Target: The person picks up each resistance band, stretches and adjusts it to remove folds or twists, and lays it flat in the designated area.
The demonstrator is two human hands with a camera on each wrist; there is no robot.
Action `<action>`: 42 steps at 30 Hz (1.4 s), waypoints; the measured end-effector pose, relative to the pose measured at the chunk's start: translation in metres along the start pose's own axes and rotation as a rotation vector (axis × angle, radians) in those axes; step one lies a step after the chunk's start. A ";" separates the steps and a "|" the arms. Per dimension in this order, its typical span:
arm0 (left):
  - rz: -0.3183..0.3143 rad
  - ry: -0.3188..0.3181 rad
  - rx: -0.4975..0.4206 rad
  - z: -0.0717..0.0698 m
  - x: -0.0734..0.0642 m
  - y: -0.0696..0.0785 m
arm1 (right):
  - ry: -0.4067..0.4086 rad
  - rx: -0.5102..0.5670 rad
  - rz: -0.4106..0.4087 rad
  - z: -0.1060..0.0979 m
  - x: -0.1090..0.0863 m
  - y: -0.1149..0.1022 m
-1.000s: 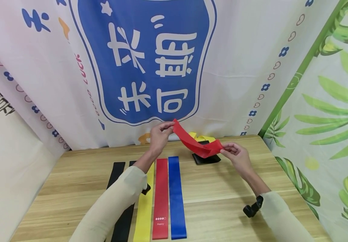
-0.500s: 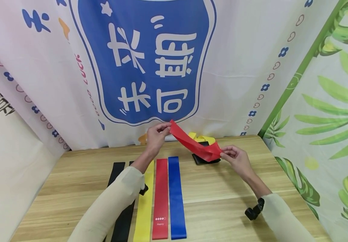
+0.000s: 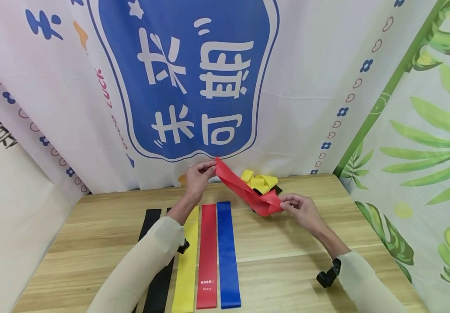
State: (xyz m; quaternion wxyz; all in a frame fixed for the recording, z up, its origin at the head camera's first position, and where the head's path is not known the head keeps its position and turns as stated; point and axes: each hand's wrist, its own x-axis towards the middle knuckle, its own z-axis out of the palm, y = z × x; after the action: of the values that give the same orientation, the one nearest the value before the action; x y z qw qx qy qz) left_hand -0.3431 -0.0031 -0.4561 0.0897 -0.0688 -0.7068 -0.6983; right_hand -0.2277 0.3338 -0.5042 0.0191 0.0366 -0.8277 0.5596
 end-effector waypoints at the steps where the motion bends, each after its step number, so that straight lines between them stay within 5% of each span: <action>1: -0.002 -0.002 -0.001 -0.001 0.000 0.000 | -0.007 -0.001 0.001 0.000 -0.001 0.000; 14: -0.035 -0.002 -0.023 -0.006 -0.002 -0.008 | -0.130 0.118 -0.018 0.006 -0.008 0.002; 42: -0.092 0.018 -0.020 -0.016 0.000 -0.008 | -0.202 0.033 0.037 0.021 -0.026 0.003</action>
State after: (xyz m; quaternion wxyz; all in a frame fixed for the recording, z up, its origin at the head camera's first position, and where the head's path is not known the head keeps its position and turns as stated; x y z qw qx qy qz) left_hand -0.3443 -0.0189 -0.4638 0.0633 -0.0310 -0.7013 -0.7094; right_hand -0.2015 0.3161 -0.5171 -0.0754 0.0781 -0.8165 0.5670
